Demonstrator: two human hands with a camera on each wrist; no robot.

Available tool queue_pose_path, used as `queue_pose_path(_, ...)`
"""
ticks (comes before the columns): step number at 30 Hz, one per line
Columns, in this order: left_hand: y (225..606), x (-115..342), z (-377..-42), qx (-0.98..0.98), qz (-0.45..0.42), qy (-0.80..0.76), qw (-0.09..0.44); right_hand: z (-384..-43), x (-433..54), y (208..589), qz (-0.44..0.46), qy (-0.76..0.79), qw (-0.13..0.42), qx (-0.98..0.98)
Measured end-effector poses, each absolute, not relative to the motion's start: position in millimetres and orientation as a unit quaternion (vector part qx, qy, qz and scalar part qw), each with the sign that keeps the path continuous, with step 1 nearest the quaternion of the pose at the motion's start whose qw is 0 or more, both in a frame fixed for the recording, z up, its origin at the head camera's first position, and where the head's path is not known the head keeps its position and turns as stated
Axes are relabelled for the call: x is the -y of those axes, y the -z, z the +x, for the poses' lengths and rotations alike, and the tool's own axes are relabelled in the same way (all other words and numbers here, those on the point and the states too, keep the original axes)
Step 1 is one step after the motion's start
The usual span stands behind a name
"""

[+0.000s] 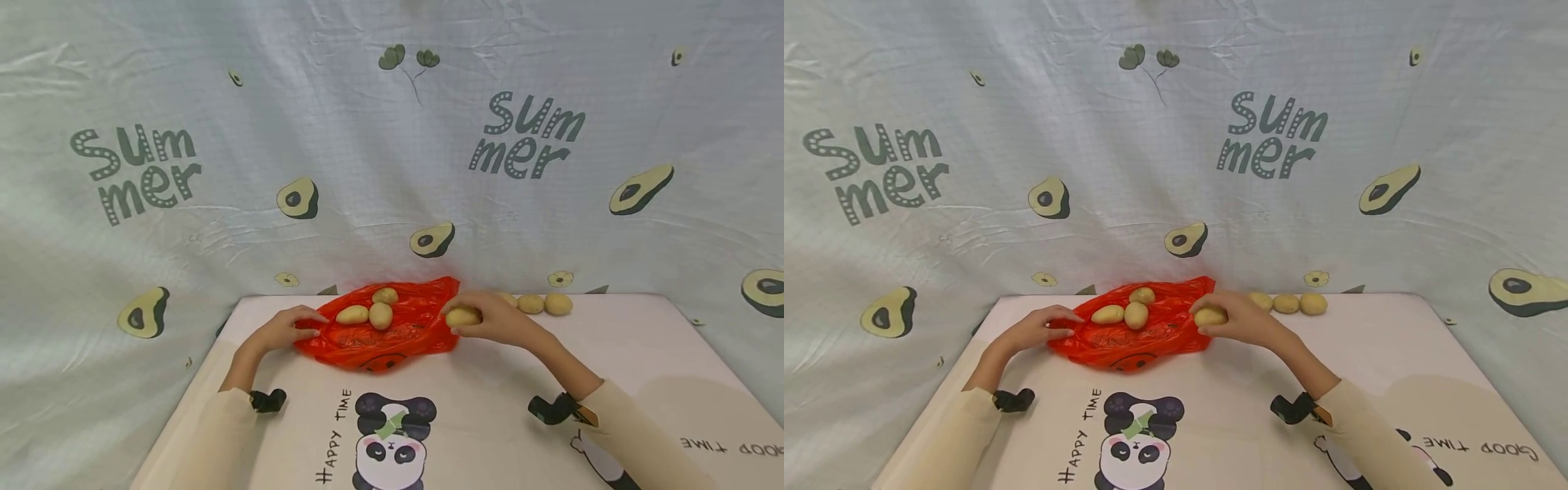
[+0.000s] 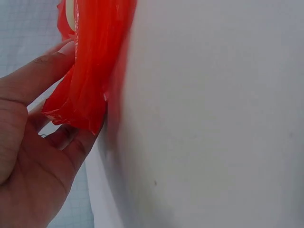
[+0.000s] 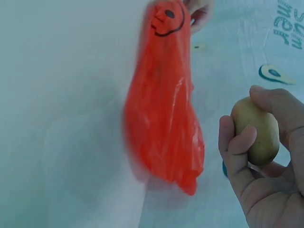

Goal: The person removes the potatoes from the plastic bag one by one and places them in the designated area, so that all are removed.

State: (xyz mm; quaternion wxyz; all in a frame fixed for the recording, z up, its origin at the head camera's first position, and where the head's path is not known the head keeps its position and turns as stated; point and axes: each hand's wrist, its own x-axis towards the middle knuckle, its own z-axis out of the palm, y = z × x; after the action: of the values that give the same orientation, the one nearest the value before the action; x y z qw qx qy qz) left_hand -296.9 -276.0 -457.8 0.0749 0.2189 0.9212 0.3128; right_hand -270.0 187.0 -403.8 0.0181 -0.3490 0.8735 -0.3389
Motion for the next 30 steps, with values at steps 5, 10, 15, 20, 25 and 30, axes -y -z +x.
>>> queue_pose_path(5, 454, 275, -294, -0.922, 0.21, -0.317, 0.067, -262, -200, 405, -0.327, 0.334, -0.008, -0.884)
queue_pose_path(10, 452, 273, -291, -0.92, 0.207, -0.329, 0.055, -255, -211, 406, -0.304, 0.339, -0.01, -0.89)
queue_pose_path(15, 453, 272, -289, -0.914, 0.22, -0.34, 0.038, -253, -221, 409, -0.301, 0.341, -0.019, -0.89)
queue_pose_path(20, 454, 272, -289, -0.912, 0.222, -0.343, 0.034, -250, -228, 412, -0.295, 0.343, -0.027, -0.891)
queue_pose_path(25, 456, 272, -290, -0.915, 0.219, -0.337, 0.034, -248, -232, 414, -0.295, 0.341, -0.035, -0.892)
queue_pose_path(30, 457, 272, -289, -0.914, 0.211, -0.344, 0.03, -247, -232, 416, -0.296, 0.344, -0.038, -0.89)
